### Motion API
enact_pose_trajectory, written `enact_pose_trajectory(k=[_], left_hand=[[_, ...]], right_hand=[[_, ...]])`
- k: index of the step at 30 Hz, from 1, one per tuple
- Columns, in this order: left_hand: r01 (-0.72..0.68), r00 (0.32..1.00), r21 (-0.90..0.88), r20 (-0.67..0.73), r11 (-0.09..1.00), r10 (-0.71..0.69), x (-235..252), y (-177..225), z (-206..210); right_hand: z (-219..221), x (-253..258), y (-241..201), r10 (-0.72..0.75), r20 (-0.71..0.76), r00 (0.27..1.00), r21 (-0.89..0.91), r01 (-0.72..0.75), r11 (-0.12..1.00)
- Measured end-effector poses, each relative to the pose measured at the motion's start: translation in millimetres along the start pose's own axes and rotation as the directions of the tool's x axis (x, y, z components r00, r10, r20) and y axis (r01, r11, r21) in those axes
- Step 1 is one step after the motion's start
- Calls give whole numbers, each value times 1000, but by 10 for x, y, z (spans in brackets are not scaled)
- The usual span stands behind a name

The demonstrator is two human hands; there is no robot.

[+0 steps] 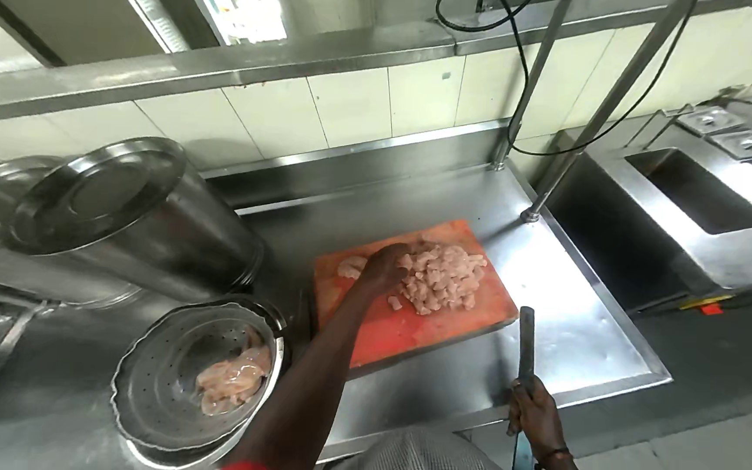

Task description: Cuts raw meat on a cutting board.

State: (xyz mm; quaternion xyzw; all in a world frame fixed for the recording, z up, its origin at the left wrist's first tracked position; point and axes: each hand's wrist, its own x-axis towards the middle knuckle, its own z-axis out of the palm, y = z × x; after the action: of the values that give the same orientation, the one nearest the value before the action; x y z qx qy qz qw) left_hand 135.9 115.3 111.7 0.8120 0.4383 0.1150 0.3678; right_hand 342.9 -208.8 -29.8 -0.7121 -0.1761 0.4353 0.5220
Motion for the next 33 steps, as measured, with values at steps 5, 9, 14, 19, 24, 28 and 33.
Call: enact_pose_trajectory(k=[5,9,14,19,24,28,33], left_hand=[[43,998,242,32,969,-53,-250,-288,158],[29,995,296,84,955,-56,-457,-542,541],[13,994,191,105,982,-33,-432,-442,513],[-50,999,-135,0,990,51,-383,-386,56],[53,989,322,117,945,-95,-627,-635,-234],[227,917,490,183,842,-354,-1058,-798,-75],[235,892,532,214,813,-398,-1163,-744,107]], right_hand=[[2,3,19,0,-8,1000,11,0,1000],[1,-6,2,5,-3,1000,0,-5,1000],[1,-3,-11,12,-3,1000,1,-12,1000],[12,-19,-30,11,-13,1000,-10,-11,1000],[16,-1,-18,12,-26,1000,11,-12,1000],[15,10,-13,22,-25,999,-2,-22,1000],[15,23,-46,42,-28,999,-12,-43,999]])
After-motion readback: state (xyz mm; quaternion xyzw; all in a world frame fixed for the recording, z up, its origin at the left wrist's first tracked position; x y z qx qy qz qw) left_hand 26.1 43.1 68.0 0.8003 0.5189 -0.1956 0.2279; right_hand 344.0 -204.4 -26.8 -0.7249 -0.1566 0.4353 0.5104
